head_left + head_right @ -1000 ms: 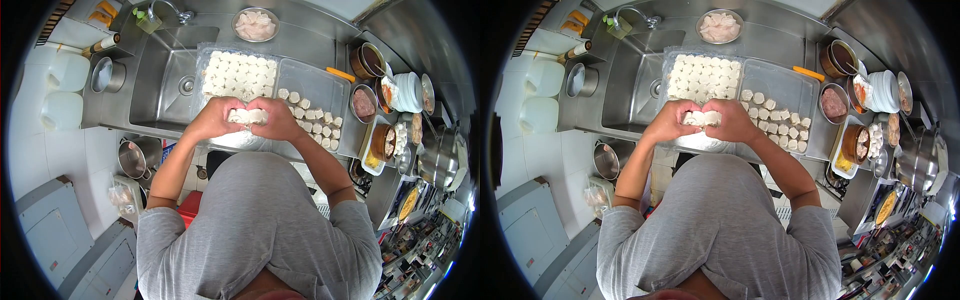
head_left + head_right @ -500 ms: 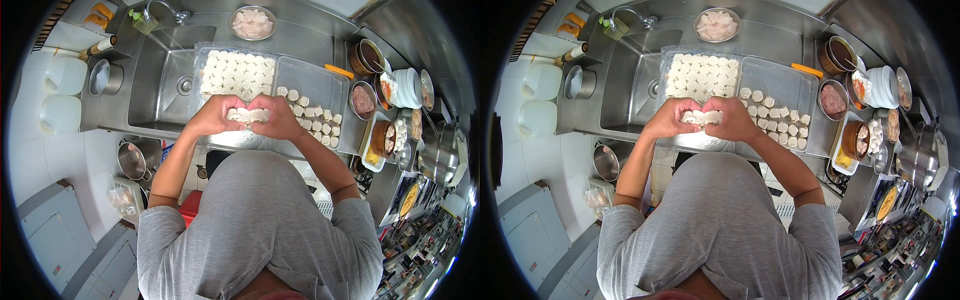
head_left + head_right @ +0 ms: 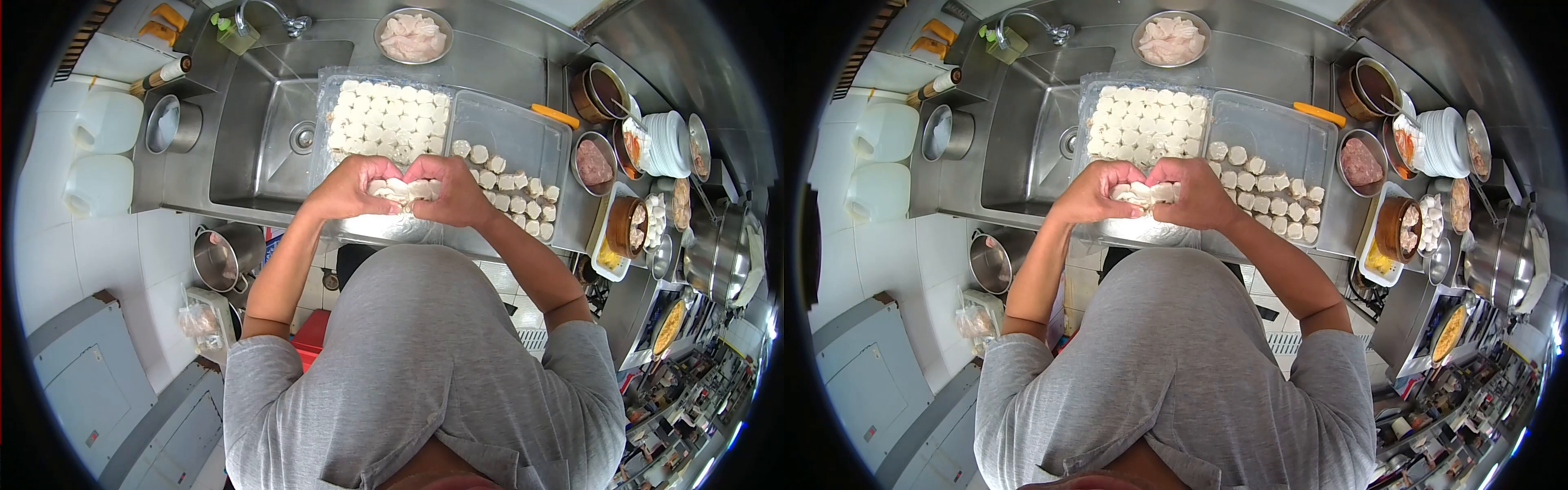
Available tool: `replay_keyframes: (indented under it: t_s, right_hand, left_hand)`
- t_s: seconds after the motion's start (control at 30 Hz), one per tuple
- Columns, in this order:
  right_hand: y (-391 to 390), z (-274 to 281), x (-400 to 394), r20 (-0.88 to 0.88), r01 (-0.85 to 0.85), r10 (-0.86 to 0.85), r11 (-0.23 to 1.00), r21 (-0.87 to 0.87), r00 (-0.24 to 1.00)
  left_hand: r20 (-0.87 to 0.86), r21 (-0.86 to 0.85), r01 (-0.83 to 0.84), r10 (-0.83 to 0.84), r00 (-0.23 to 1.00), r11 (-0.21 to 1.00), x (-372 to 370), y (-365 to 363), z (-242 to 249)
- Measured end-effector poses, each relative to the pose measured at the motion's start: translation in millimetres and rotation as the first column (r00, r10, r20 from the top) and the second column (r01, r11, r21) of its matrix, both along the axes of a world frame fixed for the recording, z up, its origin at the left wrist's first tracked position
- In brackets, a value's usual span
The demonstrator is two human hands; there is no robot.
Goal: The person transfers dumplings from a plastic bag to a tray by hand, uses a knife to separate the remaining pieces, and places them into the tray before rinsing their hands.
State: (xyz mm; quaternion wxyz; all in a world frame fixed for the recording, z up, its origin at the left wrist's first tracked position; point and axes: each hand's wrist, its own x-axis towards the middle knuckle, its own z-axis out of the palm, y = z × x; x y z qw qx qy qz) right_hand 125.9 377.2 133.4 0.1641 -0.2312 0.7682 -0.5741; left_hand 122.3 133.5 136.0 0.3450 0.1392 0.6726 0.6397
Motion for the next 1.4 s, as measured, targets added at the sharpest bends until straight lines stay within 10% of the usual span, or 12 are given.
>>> replay_keyframes:
  t_s: [1.4]
  right_hand:
    - [-2,-26,-19,0.309,-0.090,0.139,0.982,-0.167,0.941]
  left_hand:
    - [0.193,0.134,-0.035,0.008,0.981,0.990,0,-7,-20]
